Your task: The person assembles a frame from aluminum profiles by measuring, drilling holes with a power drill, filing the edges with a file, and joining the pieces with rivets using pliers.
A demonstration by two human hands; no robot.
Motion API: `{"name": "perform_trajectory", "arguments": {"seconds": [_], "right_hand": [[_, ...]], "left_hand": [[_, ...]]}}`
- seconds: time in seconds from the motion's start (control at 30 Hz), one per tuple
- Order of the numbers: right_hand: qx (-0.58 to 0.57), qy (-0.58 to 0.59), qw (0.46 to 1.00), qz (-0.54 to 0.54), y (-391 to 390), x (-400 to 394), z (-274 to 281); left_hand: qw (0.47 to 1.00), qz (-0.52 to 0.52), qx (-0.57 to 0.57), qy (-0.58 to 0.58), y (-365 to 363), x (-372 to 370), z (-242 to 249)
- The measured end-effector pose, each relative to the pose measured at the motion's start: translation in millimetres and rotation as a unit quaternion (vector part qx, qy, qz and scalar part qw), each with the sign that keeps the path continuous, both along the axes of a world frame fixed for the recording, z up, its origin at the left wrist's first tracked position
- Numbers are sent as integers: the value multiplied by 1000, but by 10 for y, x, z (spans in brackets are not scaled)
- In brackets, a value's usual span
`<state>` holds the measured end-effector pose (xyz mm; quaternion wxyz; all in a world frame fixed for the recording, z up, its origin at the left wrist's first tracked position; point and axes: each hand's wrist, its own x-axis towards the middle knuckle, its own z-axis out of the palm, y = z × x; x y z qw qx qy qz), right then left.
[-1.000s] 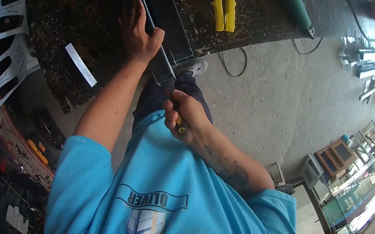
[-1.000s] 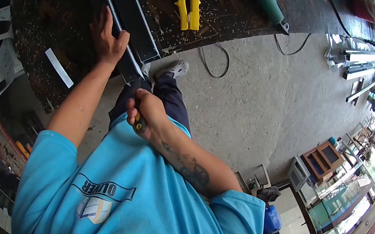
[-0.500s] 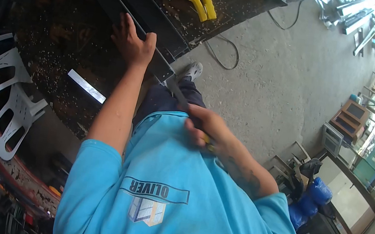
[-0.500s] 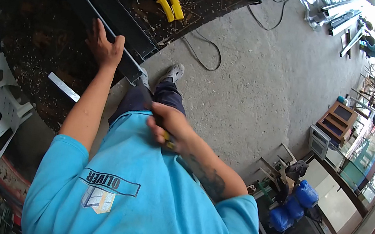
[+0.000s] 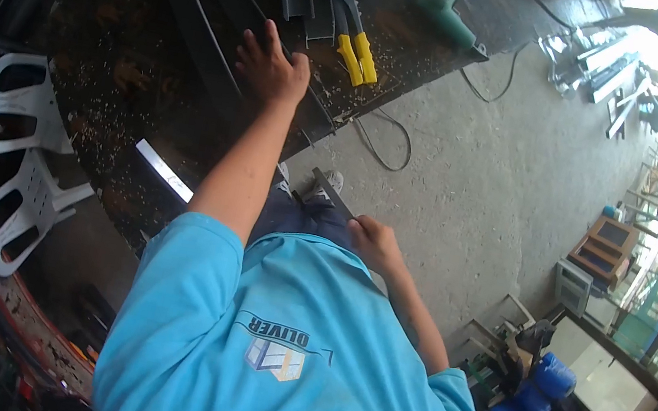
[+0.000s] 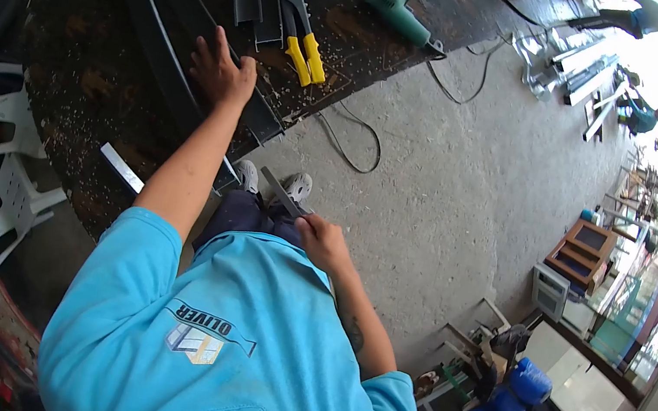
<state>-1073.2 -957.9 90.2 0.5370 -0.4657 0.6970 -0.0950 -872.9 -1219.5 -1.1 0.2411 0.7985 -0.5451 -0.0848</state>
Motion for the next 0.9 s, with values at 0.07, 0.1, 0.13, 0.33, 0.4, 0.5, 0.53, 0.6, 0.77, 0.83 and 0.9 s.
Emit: {"name": "perform_trajectory", "arguments": {"seconds": [0.07, 0.1, 0.13, 0.33, 0.4, 0.5, 0.53, 0.6, 0.77, 0.83, 0.9], "right_hand": [[-9, 17, 1000, -16, -45, -4, -85], [-21, 38, 998, -47, -48, -11, -128], [-16, 27, 999, -42, -27, -40, -169], [-36, 8, 996, -77, -58, -156, -272], [-57, -8, 998, -12, -228, -149, -218], [-43, -60, 997, -35, -432, -68, -106], [-33, -65, 997, -36, -385, -89, -98], [-67, -51, 995, -50, -302, -193, -77], [-31, -9, 999, -38, -168, -178, -322], [-48, -38, 997, -38, -348, -41, -410], [-61, -63, 995, -44, -472, 91, -493]], "left_hand": [[999, -6, -17, 31, 206, -173, 6], [998, -2, -32, 45, 292, -219, 11], [997, 1, -46, 59, 345, -250, 9], [999, -2, -44, -1, 335, -221, -108], [999, -3, -32, -19, 324, -212, -118], [999, -11, -23, -20, 360, -200, -129], [999, -15, -27, -19, 370, -192, -136], [999, -21, -32, -21, 322, -177, -132], [999, -21, -44, -3, 339, -189, -117], [999, -20, -41, -6, 328, -180, -113], [999, -25, -34, -6, 340, -197, -105]]}}
